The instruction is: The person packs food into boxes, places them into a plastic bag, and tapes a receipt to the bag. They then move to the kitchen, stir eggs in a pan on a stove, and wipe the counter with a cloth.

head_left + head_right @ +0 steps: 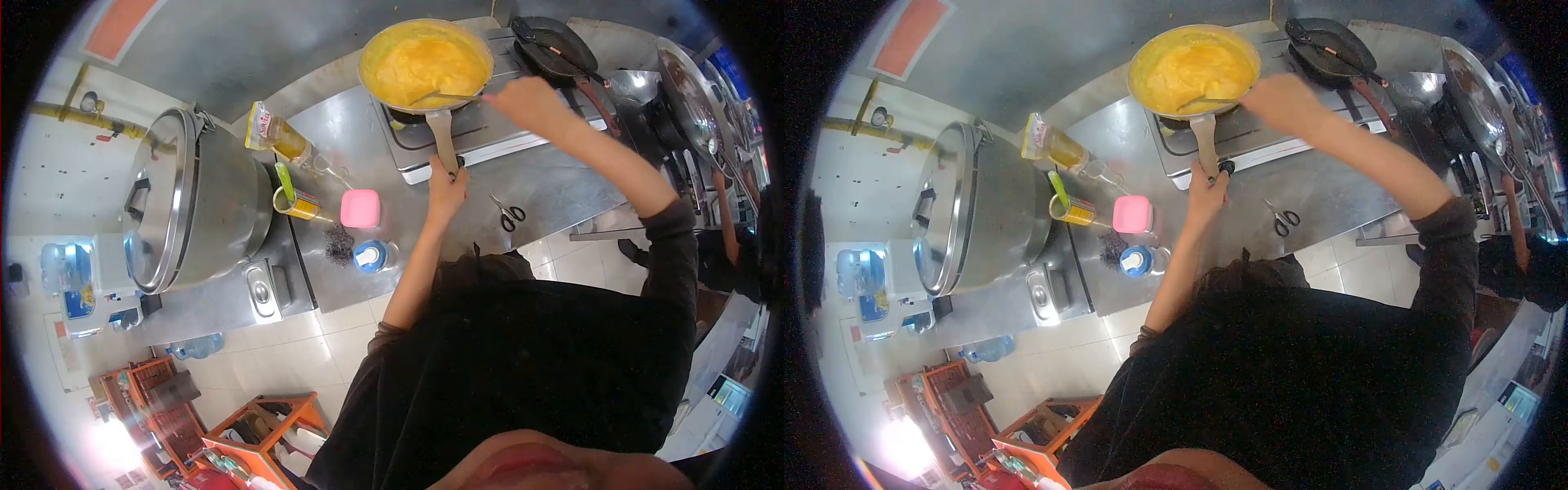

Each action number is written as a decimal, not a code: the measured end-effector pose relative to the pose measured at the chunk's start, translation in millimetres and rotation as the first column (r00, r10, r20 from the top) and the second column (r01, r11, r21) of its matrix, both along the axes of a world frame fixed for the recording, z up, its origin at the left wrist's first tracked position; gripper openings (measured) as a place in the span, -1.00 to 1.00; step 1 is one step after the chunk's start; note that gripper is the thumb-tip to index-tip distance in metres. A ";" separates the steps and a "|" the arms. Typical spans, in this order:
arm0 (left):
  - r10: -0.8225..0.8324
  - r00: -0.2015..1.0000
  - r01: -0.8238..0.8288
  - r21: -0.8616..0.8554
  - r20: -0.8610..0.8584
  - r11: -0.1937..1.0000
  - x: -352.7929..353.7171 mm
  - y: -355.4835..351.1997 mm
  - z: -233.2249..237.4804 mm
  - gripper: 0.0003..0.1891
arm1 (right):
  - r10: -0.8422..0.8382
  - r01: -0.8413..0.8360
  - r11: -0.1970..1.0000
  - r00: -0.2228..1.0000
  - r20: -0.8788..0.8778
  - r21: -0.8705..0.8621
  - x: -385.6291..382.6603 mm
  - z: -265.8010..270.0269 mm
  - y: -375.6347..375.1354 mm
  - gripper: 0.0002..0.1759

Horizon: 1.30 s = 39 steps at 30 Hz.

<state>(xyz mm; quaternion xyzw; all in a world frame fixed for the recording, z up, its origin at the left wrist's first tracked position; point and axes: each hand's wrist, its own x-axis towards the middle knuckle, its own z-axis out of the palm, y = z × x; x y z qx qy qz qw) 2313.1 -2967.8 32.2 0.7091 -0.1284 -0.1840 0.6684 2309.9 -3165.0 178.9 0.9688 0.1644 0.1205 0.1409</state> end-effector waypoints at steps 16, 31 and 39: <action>-0.035 0.999 0.033 0.082 0.014 0.996 2.4 4.4 9.7 -0.63 | -0.126 0.318 0.841 0.902 -0.413 0.438 13.5 0.0 -48.2 -0.51; -0.070 0.991 0.059 0.104 0.111 0.993 1.8 0.8 4.4 -0.63 | -0.400 0.396 0.486 0.894 -0.204 0.779 94.5 -79.4 111.0 -0.57; -0.080 0.983 0.061 0.116 0.164 0.991 9.6 -1.5 -17.2 -0.63 | -0.548 0.414 0.384 0.822 -0.158 0.825 136.7 -65.2 118.7 -0.65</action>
